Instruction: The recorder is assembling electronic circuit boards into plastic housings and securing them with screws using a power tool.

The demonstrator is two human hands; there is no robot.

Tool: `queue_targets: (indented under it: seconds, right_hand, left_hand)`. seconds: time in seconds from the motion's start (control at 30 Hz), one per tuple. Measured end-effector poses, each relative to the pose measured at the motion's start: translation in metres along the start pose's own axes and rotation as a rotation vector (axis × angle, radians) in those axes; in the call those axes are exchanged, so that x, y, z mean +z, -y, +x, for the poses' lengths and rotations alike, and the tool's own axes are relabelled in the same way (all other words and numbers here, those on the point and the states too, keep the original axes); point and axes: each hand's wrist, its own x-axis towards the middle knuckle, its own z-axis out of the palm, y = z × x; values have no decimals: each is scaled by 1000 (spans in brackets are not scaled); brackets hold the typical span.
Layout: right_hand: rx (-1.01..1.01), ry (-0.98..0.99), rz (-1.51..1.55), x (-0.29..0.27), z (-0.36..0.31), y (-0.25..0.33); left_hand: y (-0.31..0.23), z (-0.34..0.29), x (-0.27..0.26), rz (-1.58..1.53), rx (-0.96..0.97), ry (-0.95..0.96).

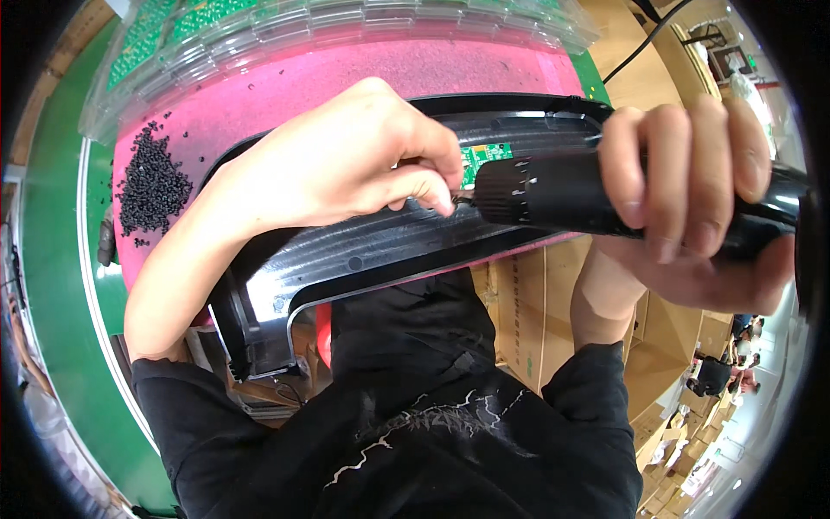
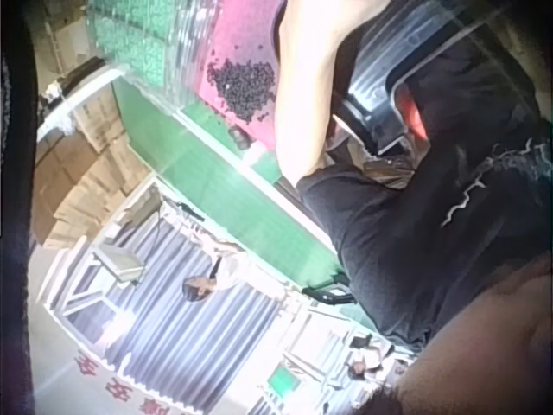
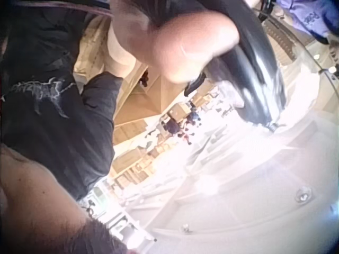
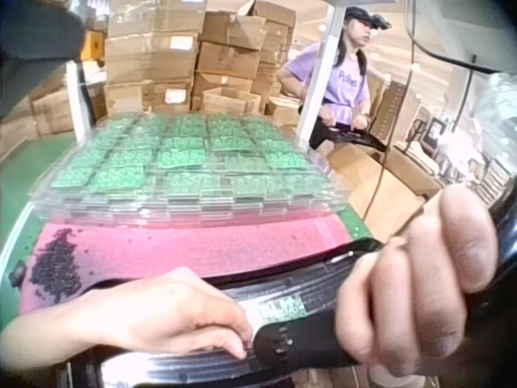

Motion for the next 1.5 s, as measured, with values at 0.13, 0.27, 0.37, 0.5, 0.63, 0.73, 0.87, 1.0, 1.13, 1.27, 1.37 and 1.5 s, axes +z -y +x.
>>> queue_targets:
  seconds: [0.13,0.27,0.37,0.5,0.63,0.73,0.87,1.0,1.13,1.27,1.37,1.5]
  right_hand:
    - [78,33,-94,4,-3,-12]
    - [204,-171,-133,18,-11,-20]
    - [239,-190,-127,16,-12,-26]
    - [281,-182,-181,18,-11,-28]
    - [291,-239,-256,27,-12,-33]
    - [302,-270,-256,30,-14,-35]
    - [236,-246,-159,24,-14,-32]
    - [137,-85,-139,8,-8,-29]
    - [102,-61,-143,6,-7,-22]
    - [98,-50,-131,4,-7,-21]
    - [79,-13,-116,1,-7,-19]
    - [80,18,-92,1,-5,-16]
  left_hand:
    - [6,-1,1,215,19,10]
    - [6,-3,1,499,-18,-64]
    - [6,-3,3,543,-29,-102]
    - [2,-3,4,585,-45,-156]
    - [2,-4,6,552,-62,-196]
    - [8,-6,9,548,-12,-283]
    - [13,-8,4,474,-16,-121]
    - [10,-10,5,400,13,14]
    - [8,-7,6,388,36,58]
    - [7,-8,6,392,37,61]
    - [6,-8,6,397,28,60]
    - [6,-7,5,360,46,53]
